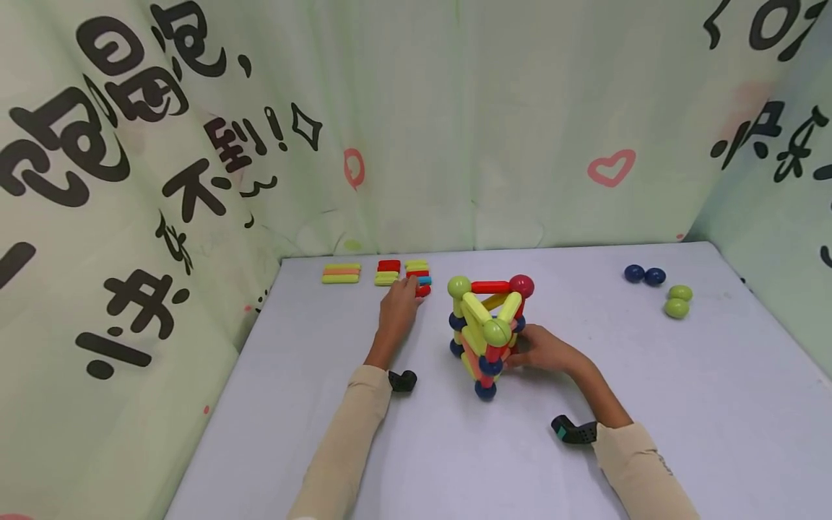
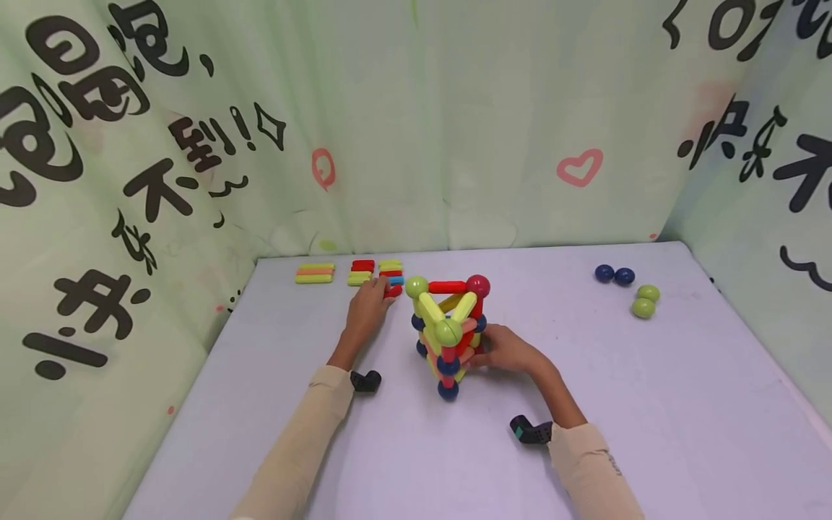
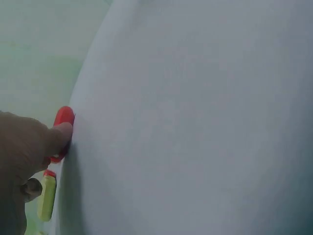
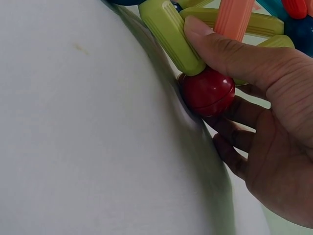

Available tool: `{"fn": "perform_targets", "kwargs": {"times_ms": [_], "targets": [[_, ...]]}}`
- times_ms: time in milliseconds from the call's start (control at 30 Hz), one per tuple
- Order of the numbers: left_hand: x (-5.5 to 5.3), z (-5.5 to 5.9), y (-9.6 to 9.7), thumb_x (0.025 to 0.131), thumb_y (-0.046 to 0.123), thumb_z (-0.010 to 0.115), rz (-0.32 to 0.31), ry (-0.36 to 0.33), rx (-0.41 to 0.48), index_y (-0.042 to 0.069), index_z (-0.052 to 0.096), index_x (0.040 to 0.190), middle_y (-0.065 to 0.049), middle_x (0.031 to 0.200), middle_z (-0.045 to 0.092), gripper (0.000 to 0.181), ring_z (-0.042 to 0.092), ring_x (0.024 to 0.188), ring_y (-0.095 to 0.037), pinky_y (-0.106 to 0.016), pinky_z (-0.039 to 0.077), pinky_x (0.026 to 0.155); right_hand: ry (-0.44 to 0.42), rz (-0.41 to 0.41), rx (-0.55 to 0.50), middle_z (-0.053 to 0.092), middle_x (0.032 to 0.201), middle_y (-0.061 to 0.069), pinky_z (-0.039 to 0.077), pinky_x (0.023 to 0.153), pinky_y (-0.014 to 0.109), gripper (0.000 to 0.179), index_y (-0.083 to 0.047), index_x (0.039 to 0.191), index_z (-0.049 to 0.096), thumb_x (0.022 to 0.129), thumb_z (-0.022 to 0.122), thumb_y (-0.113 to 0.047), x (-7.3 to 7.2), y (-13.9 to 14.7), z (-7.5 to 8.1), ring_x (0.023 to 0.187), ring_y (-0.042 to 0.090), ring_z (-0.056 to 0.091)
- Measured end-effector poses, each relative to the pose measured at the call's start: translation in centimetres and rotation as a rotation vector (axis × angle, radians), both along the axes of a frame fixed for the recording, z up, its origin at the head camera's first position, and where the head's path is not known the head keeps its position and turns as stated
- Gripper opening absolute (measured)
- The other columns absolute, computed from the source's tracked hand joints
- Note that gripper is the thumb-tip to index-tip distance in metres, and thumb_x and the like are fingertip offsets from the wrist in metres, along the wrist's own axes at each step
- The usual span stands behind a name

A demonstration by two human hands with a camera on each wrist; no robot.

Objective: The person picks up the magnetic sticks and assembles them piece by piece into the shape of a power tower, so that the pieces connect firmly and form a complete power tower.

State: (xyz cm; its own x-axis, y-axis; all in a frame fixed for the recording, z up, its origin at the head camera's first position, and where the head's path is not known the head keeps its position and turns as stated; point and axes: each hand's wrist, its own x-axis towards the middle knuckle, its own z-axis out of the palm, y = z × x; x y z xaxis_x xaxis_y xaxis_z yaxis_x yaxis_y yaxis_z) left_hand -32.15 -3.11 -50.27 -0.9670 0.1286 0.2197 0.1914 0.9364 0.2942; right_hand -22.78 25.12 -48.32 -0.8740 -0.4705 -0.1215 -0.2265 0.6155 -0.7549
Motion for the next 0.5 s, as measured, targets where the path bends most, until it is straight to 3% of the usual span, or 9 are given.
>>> {"fn": "perform_targets", "kwargs": {"times_ms": [67,200,300,367,433,500], "targets": [[0.2,0.3,0.0,0.088,0.019,0.073,-0.008,-0.014,0.132,0.008,0.057,0.118,-0.008,0.102,0.063,0.035,0.059,0.094,-0.020,-0.030,0.056,0.082,-0.005,-0.003,-0.001,0.064,0.121,0.015,0.044,0.102,0.057,0.053,0.002,0.127,0.055,0.084,0.077,-0.021,-0.1,0.0,0.0,0.117,0.034,0.055],[1.1,1.8,0.0,0.091,0.013,0.069,-0.050,-0.032,0.527,0.005,0.061,0.126,-0.011,0.106,0.065,0.037,0.059,0.093,-0.021,-0.027,0.054,0.080,-0.018,-0.007,-0.003,0.064,0.121,0.015,0.044,0.103,0.056,0.053,0.002,0.126,0.056,0.084,0.077,-0.021,-0.1,0.1,-0.1,0.116,0.033,0.055],[2.3,4.4,-0.1,0.094,0.016,0.066,-0.153,-0.068,0.835,0.003,0.062,0.126,-0.015,0.110,0.066,0.035,0.060,0.092,-0.021,-0.023,0.053,0.076,-0.017,-0.008,0.001,0.064,0.122,0.015,0.043,0.103,0.057,0.053,0.002,0.126,0.055,0.084,0.077,-0.022,0.0,0.1,0.1,0.118,0.034,0.054],[3.4,6.4,-0.3,0.095,0.019,0.065,-0.240,-0.095,0.986,0.003,0.062,0.125,-0.016,0.111,0.066,0.034,0.061,0.091,-0.020,-0.020,0.052,0.075,-0.019,-0.007,0.004,0.064,0.122,0.015,0.043,0.102,0.057,0.054,0.002,0.127,0.055,0.084,0.077,-0.023,0.1,0.0,0.1,0.118,0.035,0.054],[4.5,8.6,-0.4,0.095,0.021,0.064,-0.332,-0.111,1.106,0.003,0.061,0.124,-0.016,0.110,0.067,0.034,0.062,0.087,-0.018,-0.020,0.053,0.074,-0.021,-0.007,0.007,0.063,0.122,0.015,0.043,0.102,0.058,0.054,0.002,0.127,0.055,0.084,0.076,-0.023,0.1,0.0,0.1,0.119,0.035,0.053],[5.4,10.4,-0.4,0.095,0.021,0.064,-0.412,-0.085,1.130,0.005,0.061,0.123,-0.016,0.108,0.068,0.032,0.063,0.083,-0.017,-0.022,0.054,0.074,-0.024,-0.007,0.010,0.063,0.122,0.015,0.043,0.102,0.058,0.053,0.002,0.126,0.055,0.084,0.076,-0.023,0.1,-0.1,0.1,0.119,0.035,0.053]]}}
